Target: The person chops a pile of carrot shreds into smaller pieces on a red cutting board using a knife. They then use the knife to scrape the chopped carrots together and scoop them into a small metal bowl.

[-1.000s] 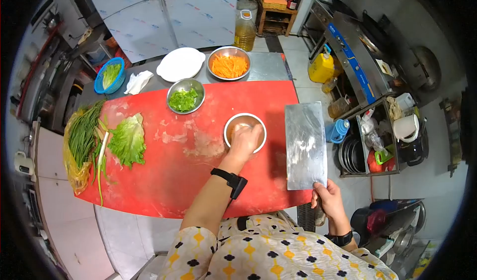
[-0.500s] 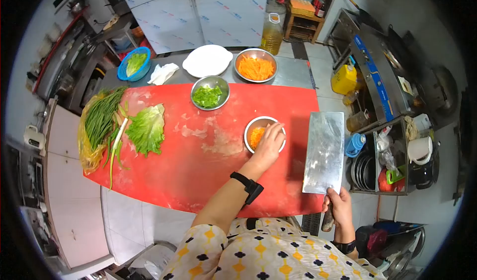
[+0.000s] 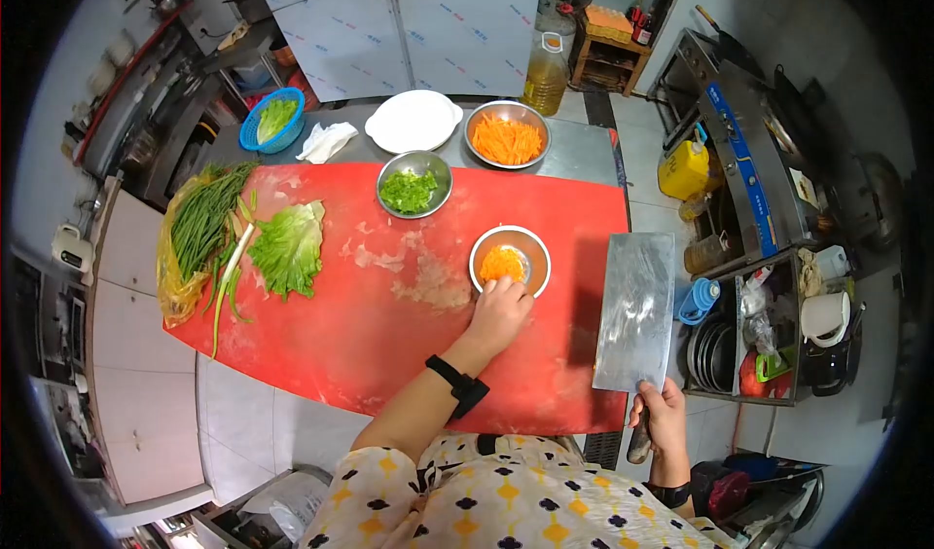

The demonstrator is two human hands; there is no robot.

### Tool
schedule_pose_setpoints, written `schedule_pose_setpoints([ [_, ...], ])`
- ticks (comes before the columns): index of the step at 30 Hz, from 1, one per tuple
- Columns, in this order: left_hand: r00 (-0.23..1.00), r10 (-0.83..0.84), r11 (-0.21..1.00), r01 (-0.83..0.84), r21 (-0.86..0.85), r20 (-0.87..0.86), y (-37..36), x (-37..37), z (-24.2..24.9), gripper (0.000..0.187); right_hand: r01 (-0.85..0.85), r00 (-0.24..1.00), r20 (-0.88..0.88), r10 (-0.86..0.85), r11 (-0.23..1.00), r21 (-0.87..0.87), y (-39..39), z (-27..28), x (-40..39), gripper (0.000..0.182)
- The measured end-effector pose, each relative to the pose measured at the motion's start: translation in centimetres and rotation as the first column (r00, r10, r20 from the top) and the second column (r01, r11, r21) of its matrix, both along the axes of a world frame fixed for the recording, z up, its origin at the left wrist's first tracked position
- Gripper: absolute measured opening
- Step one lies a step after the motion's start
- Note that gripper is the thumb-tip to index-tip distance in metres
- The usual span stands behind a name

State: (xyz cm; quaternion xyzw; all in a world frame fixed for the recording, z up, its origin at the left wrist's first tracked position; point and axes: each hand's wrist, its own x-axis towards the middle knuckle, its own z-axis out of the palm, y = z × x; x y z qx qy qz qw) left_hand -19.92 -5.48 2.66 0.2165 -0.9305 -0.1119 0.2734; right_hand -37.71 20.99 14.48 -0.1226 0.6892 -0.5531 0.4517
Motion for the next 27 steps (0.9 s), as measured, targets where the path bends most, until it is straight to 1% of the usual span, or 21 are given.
schedule_pose_setpoints([
  [1, 0.998, 0.029, 1.000, -0.029, 0.000, -0.050, -0.5, -0.4, -0.1, 0.013, -0.020, 1.000, -0.015, 0.020, 1.000, -0.010, 0.1, -0.1, -0.2, 0.008],
  [2, 0.998, 0.039, 0.999, -0.040, -0.006, -0.042, -1.0, -0.9, -0.2, 0.013, -0.030, 1.000, -0.007, 0.030, 0.999, -0.016, 0.1, -0.2, -0.5, 0.008],
  [5, 0.990, 0.143, 0.989, -0.142, -0.035, 0.015, -3.0, -1.8, -0.2, 0.013, -0.060, 0.997, -0.044, 0.060, 0.998, -0.012, -0.1, 0.2, -0.8, 0.006],
  [8, 0.977, 0.215, 0.976, -0.215, -0.046, -0.010, -5.9, -2.4, -0.1, 0.014, -0.061, 0.995, -0.083, 0.058, 0.998, -0.031, 0.1, -0.6, -1.4, 0.007],
  [10, 0.972, 0.233, 0.971, -0.233, -0.053, -0.011, -7.6, -2.4, -0.4, 0.017, -0.086, 0.993, -0.087, 0.083, 0.996, -0.031, 0.0, -0.1, -1.6, 0.008],
  [12, 0.970, 0.241, 0.966, -0.243, -0.083, -0.043, -8.6, -1.9, 0.2, 0.015, -0.123, 0.987, -0.104, 0.122, 0.992, -0.004, -0.4, 0.3, -1.7, 0.006],
  [13, 0.966, 0.256, 0.962, -0.259, -0.084, -0.040, -8.5, -1.7, 0.5, 0.015, -0.125, 0.985, -0.122, 0.121, 0.992, -0.024, -0.2, -0.5, -2.1, 0.010],
  [14, 0.953, 0.291, 0.952, -0.297, -0.077, -0.082, -7.9, -1.6, 1.9, 0.015, -0.144, 0.983, -0.118, 0.140, 0.989, -0.025, -0.2, -1.0, -2.4, 0.010],
  [15, 0.938, 0.326, 0.939, -0.335, -0.070, -0.121, -7.6, -1.2, 2.7, 0.016, -0.202, 0.928, -0.320, 0.191, 0.979, -0.002, -0.2, -1.5, -2.6, 0.017],
  [16, 0.931, 0.346, 0.932, -0.355, -0.074, -0.116, -7.2, -0.8, 2.4, 0.016, -0.255, 0.831, -0.506, 0.232, 0.967, 0.025, -0.3, -2.1, -2.8, 0.027],
  [17, 0.937, 0.347, 0.937, -0.345, 0.060, -0.033, -6.5, -0.2, 1.8, 0.018, -0.309, 0.720, -0.633, 0.283, 0.948, 0.072, -0.1, -2.8, -3.7, 0.046],
  [18, 0.941, 0.336, 0.920, -0.338, 0.197, 0.047, -5.9, 0.5, 2.5, 0.020, -0.328, 0.717, -0.632, 0.294, 0.942, 0.066, -0.4, -2.7, -4.1, 0.046],
  [19, 0.945, 0.255, 0.800, -0.326, 0.503, 0.206, -5.1, 1.5, 3.1, 0.031, -0.457, 0.528, -0.770, 0.358, 0.884, 0.098, -0.7, -2.3, -4.2, 0.050],
  [20, 0.939, 0.271, 0.796, -0.342, 0.500, 0.210, -4.3, 2.8, 3.4, 0.031, -0.565, 0.310, -0.872, 0.380, 0.811, 0.152, -0.9, -2.2, -4.3, 0.054],
  [21, 0.949, 0.302, 0.910, -0.316, 0.270, 0.092, -3.3, 4.1, 3.4, 0.036, -0.580, 0.249, -0.860, 0.446, 0.780, 0.236, -0.8, -2.6, -4.4, 0.057],
  [22, 0.956, 0.293, 0.956, -0.293, 0.015, -0.027, -2.6, 5.3, 3.4, 0.041, -0.587, 0.248, -0.861, 0.445, 0.776, 0.231, -0.9, -3.2, -4.3, 0.057],
  [23, 0.938, 0.340, 0.940, -0.336, 0.056, -0.067, -2.6, 6.7, 3.2, 0.047, -0.607, 0.088, -0.895, 0.437, 0.736, 0.300, -1.2, -3.9, -4.0, 0.057],
  [24, 0.910, 0.410, 0.912, -0.409, 0.026, -0.063, -3.0, 8.7, 2.1, 0.050, -0.611, -0.076, -0.907, 0.415, 0.699, 0.371, -1.5, -4.6, -3.6, 0.057],
  [25, 0.877, 0.477, 0.878, -0.478, -0.002, -0.061, -3.6, 11.1, 1.3, 0.054, -0.598, -0.097, -0.893, 0.440, 0.692, 0.405, -1.4, -5.7, -3.0, 0.056],
  [26, 0.853, 0.523, 0.850, -0.522, 0.069, 0.015, -3.8, 13.6, 2.2, 0.055, -0.588, -0.114, -0.878, 0.464, 0.681, 0.436, -1.7, -6.2, -2.0, 0.056],
  [27, 0.850, 0.527, 0.848, -0.526, 0.068, 0.009, -4.2, 14.3, 2.4, 0.055, -0.589, -0.120, -0.879, 0.461, 0.680, 0.437, -2.3, -6.1, -1.5, 0.056],
])
